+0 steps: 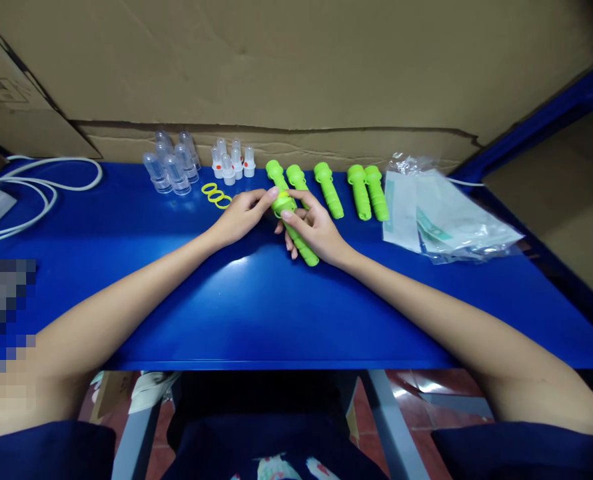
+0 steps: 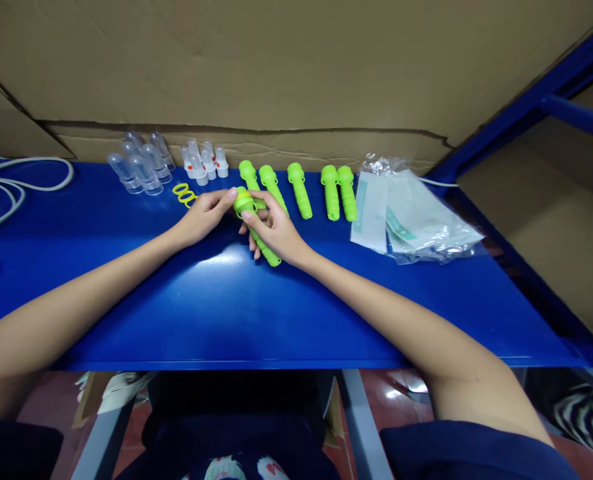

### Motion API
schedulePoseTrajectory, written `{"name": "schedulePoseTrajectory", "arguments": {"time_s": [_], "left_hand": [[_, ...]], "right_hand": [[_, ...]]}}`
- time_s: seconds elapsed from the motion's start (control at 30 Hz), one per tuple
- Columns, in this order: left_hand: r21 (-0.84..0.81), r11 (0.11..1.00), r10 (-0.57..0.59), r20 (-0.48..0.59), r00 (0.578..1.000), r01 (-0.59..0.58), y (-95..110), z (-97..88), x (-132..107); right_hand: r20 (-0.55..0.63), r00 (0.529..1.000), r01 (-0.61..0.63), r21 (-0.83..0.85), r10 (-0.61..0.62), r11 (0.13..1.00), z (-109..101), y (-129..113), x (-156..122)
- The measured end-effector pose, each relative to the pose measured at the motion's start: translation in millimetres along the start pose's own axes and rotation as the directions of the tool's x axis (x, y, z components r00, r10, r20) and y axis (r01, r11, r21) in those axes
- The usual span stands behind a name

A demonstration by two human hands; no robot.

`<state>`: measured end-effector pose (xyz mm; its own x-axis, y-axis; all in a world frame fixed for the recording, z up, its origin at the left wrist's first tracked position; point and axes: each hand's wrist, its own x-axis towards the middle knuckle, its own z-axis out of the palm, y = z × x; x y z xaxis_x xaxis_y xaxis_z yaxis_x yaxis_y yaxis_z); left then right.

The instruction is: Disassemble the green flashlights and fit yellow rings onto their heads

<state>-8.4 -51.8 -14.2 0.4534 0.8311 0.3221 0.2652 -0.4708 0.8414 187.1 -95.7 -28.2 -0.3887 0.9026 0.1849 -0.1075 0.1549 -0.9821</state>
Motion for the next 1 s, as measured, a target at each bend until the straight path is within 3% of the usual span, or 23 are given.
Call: {"name": "schedulePoseTrajectory", "arguments": {"time_s": [0.13,0.3,0.57,1.0], "left_hand": [[-0.168,0.986,-0.005,-0.01,1.0,0.004,3.7,2.1,1.5],[-0.314,0.948,-0.028,0.055,0.998,0.044,8.7,2.9,0.3],[-0.294,0.956,0.018,0.091,0.996,0.009,10.6,3.7,-1.9],[-0.217,0.976,-0.013,0.039,0.999,0.021,8.6,2.7,-2.8]], "right_hand": [[-0.027,1.0,0.009,-0.048,-0.01,0.999,2.9,-1.1,-2.9],[-0.062,0.998,0.024,-0.087,-0.03,0.996,3.0,-1.7,-3.1],[-0.044,0.998,0.036,-0.12,-0.042,0.992,2.8,-1.9,-5.3],[-0.066,0.997,0.031,-0.156,-0.042,0.987,9.6,-10.3,-8.7]]}}
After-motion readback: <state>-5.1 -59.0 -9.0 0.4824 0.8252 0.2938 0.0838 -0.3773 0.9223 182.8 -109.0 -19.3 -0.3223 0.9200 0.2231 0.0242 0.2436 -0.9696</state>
